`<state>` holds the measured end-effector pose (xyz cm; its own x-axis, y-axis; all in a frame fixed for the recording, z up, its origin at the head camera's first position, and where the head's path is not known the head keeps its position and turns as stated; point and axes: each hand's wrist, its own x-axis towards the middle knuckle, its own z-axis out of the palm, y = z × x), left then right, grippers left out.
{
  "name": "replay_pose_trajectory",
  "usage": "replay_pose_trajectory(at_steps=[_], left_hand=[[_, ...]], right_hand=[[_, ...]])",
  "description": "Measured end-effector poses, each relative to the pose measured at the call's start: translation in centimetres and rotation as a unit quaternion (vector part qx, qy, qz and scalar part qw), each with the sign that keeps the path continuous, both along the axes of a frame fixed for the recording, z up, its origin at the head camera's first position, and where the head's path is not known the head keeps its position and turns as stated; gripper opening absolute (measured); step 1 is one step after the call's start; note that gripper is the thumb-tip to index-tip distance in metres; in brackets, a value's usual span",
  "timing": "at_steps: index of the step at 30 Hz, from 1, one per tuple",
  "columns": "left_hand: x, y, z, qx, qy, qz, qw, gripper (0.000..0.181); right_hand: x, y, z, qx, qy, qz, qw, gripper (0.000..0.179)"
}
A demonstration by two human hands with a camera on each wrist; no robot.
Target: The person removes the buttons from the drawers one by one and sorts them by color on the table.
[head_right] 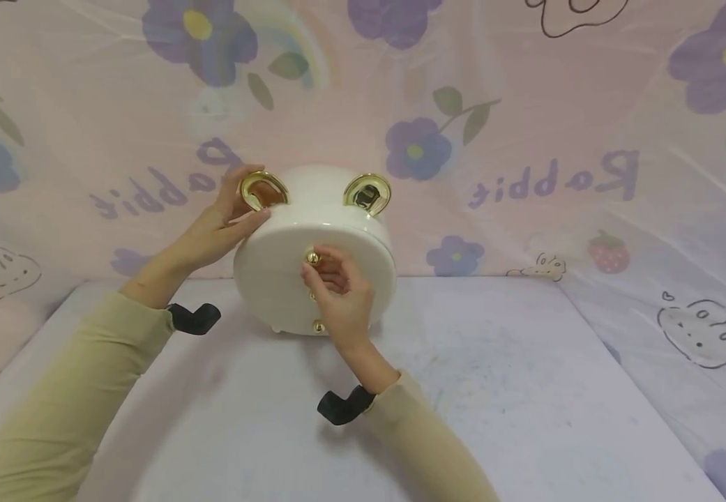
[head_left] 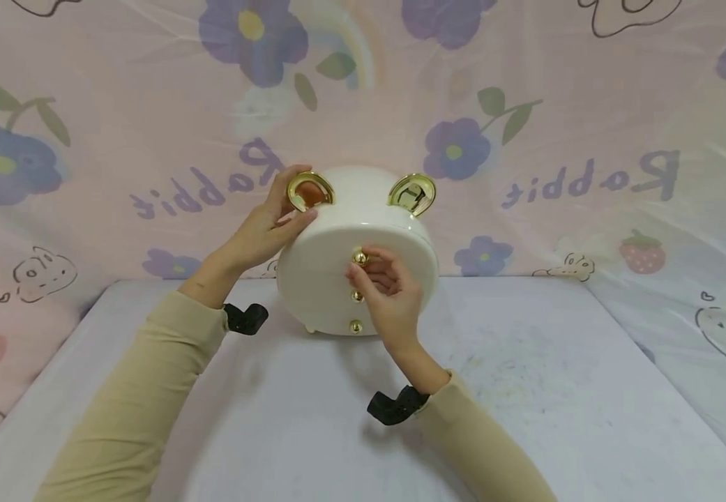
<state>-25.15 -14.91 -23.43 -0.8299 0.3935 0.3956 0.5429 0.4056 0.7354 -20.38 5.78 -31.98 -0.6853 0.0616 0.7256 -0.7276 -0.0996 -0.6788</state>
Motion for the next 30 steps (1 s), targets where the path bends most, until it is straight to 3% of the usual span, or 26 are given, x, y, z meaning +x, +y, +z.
replay_pose_trajectory(at_steps=[6, 18, 22, 30], left_hand=[[0.1, -0.3, 0.0, -0.003, -0.008, -0.018, 0.9998, 0.064], [0.1, -0.2, -0.1, 0.005, -0.02, -0.018, 0.9996, 0.062], [0.0, -0.3, -0.1, 0.009, -0.018, -0.02, 0.9996, 0.062], [0.0, -0.5, 0.1, 0.008, -0.014, -0.018, 0.9997, 0.062]], right_hand=[[0.6, 0.6, -0.2, 0.019, 0.014, 0.007, 0.9997, 0.026], [2.1, 2.2, -0.4, 0.093, 0.121, -0.029, 0.9879, 0.034], [2.5, 2.6, 0.0, 0.122, 0.178, -0.032, 0.9759, 0.026], [3.1, 3.2, 1.0, 0.177, 0.28, -0.053, 0.9422, 0.025]])
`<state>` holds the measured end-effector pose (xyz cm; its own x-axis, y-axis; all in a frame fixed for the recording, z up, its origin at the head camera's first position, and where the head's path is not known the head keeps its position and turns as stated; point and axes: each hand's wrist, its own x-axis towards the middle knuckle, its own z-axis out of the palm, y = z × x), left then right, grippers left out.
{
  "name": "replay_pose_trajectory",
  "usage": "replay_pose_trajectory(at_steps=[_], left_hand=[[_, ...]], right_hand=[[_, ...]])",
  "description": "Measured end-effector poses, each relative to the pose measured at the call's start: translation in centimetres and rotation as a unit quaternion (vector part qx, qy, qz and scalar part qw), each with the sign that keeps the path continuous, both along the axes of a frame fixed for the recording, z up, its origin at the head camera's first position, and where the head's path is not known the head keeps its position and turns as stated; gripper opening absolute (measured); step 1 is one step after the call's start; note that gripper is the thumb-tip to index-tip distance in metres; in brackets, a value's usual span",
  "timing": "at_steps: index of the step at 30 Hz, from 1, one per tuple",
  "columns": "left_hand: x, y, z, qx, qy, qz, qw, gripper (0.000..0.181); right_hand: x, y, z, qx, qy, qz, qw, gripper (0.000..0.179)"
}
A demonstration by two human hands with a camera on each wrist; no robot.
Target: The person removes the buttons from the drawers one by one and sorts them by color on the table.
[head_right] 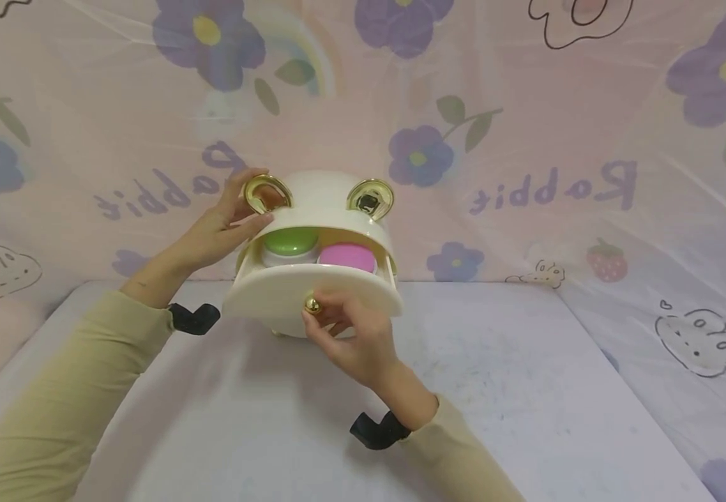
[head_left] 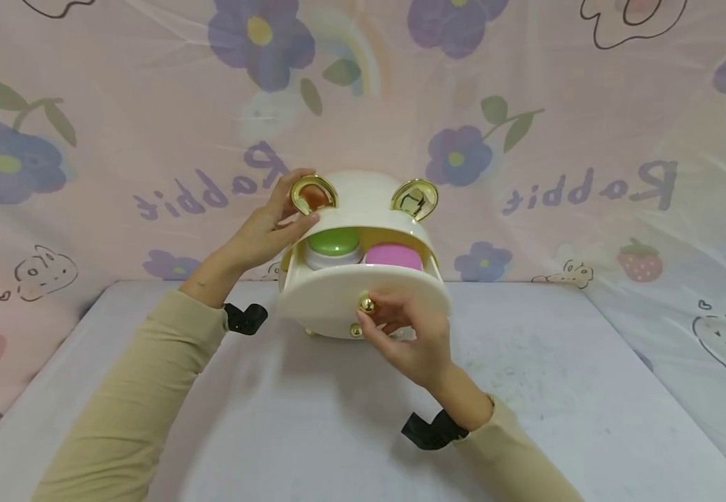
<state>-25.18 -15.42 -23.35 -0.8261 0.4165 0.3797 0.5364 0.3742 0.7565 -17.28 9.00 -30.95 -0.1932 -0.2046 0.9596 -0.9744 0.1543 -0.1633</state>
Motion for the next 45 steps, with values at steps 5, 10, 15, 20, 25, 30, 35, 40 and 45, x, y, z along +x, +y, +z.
replay_pose_trajectory(at_steps=[5, 10, 15, 20, 25, 30, 35, 40, 45], left_hand=[[0.0, -0.1, 0.0, -0.002, 0.001, 0.002, 1.0, 0.063], [-0.1, -0.2, 0.1, 0.0, 0.003, 0.002, 1.0, 0.063], [0.0, -0.1, 0.1, 0.002, 0.006, 0.0, 1.0, 0.063], [0.1, 0.0, 0.0, -0.002, 0.004, -0.003, 1.0, 0.063], [0.1, 0.0, 0.0, -0.006, 0.005, -0.002, 1.0, 0.063], [0.1, 0.0, -0.1, -0.005, 0.0, 0.003, 1.0, 0.063], [0.1, -0.2, -0.1, -0.013, 0.0, 0.008, 0.9999, 0.063], [0.0, -0.2, -0.1, -0.012, -0.001, 0.006, 0.9999, 0.063], [0.0, 0.0, 0.0, -0.006, -0.002, 0.001, 1.0, 0.063]], right_hand=[[0.4, 0.3, 0.4, 0.021, 0.063, -0.025, 0.9975, 0.019], [0.8, 0.3, 0.3, 0.036, 0.11, -0.034, 0.9927, 0.017], [1.1, 0.4, -0.1, 0.041, 0.132, -0.038, 0.9897, 0.017], [1.5, 0.9, 0.1, 0.023, 0.11, -0.016, 0.9936, 0.024], [1.9, 1.9, 1.3, -0.043, 0.09, -0.012, 0.9949, 0.031], [1.7, 2.9, 2.9, -0.096, 0.054, -0.019, 0.9938, 0.035], [1.1, 3.6, 4.2, -0.127, 0.015, -0.021, 0.9916, 0.038], [0.4, 4.2, 4.8, -0.129, -0.035, -0.019, 0.9908, 0.041], [-0.3, 5.1, 5.2, -0.088, -0.104, -0.033, 0.9901, 0.044]])
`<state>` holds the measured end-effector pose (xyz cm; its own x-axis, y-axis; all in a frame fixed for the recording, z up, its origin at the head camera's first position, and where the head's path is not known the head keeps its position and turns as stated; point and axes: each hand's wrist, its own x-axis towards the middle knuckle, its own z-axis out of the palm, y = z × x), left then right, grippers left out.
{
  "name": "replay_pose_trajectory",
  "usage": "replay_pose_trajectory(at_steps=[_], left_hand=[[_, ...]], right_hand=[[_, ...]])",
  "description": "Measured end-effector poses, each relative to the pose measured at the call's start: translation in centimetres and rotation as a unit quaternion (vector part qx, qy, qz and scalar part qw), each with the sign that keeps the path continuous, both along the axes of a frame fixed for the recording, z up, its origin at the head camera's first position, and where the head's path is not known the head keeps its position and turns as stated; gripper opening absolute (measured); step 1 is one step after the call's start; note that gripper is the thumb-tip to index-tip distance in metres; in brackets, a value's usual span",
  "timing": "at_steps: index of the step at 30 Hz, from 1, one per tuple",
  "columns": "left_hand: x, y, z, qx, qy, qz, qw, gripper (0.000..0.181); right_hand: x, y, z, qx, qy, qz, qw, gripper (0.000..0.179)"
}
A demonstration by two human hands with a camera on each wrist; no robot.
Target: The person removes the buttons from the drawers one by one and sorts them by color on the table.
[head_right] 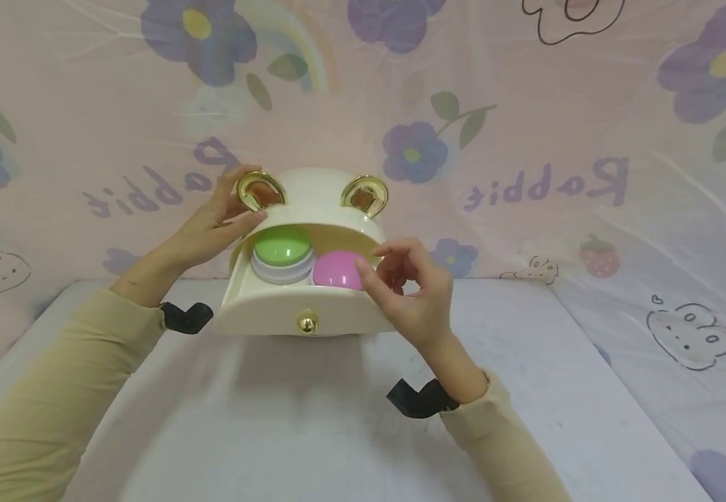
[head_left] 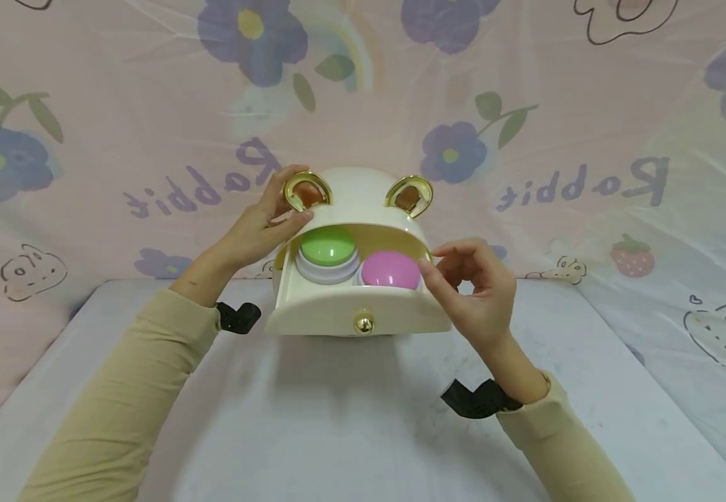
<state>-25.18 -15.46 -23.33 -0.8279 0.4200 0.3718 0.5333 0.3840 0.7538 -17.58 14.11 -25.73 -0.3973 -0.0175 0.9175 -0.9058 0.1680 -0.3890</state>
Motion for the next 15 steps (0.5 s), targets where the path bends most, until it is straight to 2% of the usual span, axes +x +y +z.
replay_pose_trajectory(at_steps=[5, 7, 10, 15], left_hand=[[0.1, 0.0, 0.1, 0.002, 0.001, -0.002, 1.0, 0.063], [0.0, 0.0, 0.1, 0.001, 0.002, -0.002, 1.0, 0.062], [-0.1, 0.0, 0.1, 0.0, 0.002, -0.001, 1.0, 0.062], [-0.1, 0.0, 0.0, 0.002, 0.002, 0.001, 1.0, 0.062]], right_hand=[[-0.8, 0.7, 0.3, 0.039, -0.083, 0.011, 0.9957, 0.019], [-1.2, 0.9, 0.5, 0.062, -0.123, 0.01, 0.9904, 0.018], [-1.8, 1.3, 0.8, 0.112, -0.182, 0.032, 0.9763, 0.023], [-2.9, 2.1, 1.3, 0.189, -0.243, 0.109, 0.9451, 0.031]])
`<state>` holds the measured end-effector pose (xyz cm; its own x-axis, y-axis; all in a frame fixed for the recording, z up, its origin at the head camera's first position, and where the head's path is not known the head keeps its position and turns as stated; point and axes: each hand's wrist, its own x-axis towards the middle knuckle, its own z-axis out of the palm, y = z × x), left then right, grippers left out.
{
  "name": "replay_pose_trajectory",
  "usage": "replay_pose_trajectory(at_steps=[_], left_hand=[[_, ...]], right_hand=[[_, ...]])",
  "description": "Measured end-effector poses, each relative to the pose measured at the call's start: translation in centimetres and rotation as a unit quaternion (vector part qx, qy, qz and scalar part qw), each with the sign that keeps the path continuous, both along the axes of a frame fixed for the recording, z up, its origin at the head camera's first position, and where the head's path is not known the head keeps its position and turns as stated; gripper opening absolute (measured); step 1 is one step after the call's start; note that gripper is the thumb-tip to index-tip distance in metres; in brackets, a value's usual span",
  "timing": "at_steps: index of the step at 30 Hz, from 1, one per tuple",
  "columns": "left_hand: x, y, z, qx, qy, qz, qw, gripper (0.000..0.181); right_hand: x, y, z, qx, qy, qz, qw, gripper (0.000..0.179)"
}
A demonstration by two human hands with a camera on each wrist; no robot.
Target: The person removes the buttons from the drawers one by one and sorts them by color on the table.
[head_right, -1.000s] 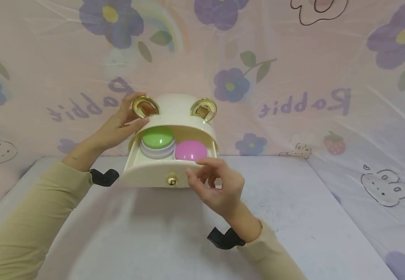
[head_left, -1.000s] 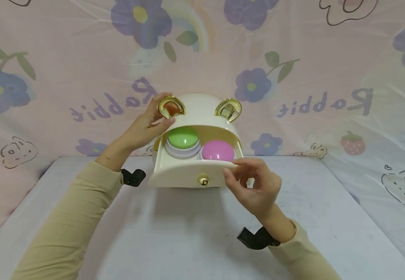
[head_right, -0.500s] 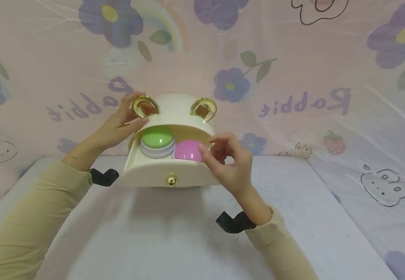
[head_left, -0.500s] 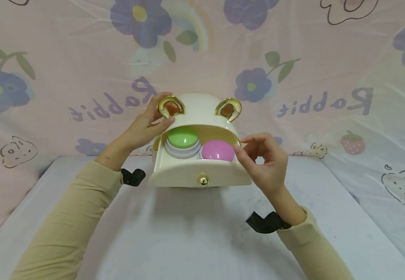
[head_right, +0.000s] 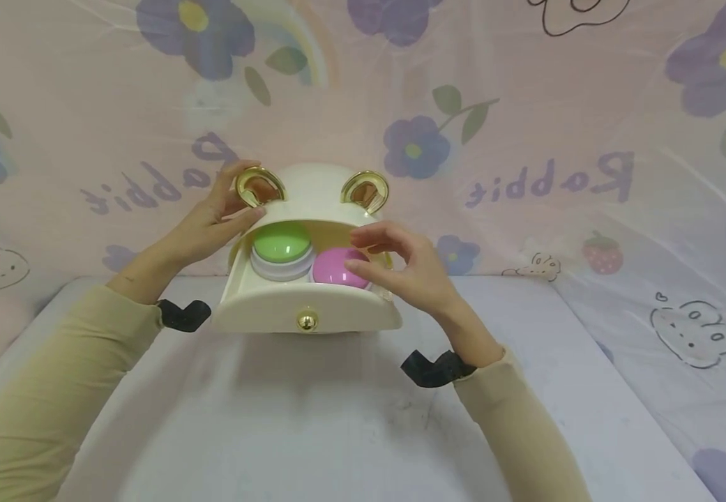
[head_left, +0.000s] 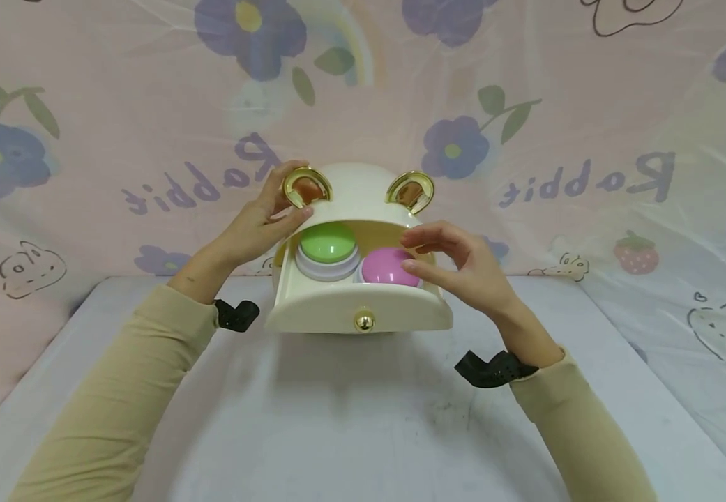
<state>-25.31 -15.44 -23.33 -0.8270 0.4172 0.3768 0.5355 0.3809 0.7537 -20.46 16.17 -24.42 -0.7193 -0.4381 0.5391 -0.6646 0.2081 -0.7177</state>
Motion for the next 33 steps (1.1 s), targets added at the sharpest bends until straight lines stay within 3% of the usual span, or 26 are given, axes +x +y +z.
replay_pose_trajectory(at_steps=[5, 11, 14, 20, 25, 33], left_hand=[[0.1, 0.0, 0.1, 0.002, -0.002, -0.001, 1.0, 0.063], [0.2, 0.0, 0.1, 0.0, 0.001, 0.0, 1.0, 0.063], [0.2, 0.0, 0.1, -0.001, 0.002, -0.001, 1.0, 0.063], [0.2, 0.1, 0.1, 0.0, -0.001, -0.003, 1.0, 0.063], [0.1, 0.0, 0.1, 0.002, -0.005, -0.001, 1.0, 0.063], [0.3, 0.0, 0.1, -0.001, -0.007, 0.0, 1.0, 0.063]], right_hand=[[-0.7, 0.4, 0.8, 0.056, -0.044, 0.046, 0.9964, 0.045], [-1.4, 0.8, 1.7, 0.155, -0.071, 0.079, 0.9823, 0.057], [-1.6, 1.0, 2.0, 0.191, -0.067, 0.092, 0.9749, 0.058], [-1.9, 1.2, 2.2, 0.246, -0.02, 0.103, 0.9637, 0.058], [-1.8, 1.0, 2.3, 0.257, -0.002, 0.088, 0.9623, 0.057], [-1.4, 1.1, 1.7, 0.219, -0.015, 0.065, 0.9733, 0.056]])
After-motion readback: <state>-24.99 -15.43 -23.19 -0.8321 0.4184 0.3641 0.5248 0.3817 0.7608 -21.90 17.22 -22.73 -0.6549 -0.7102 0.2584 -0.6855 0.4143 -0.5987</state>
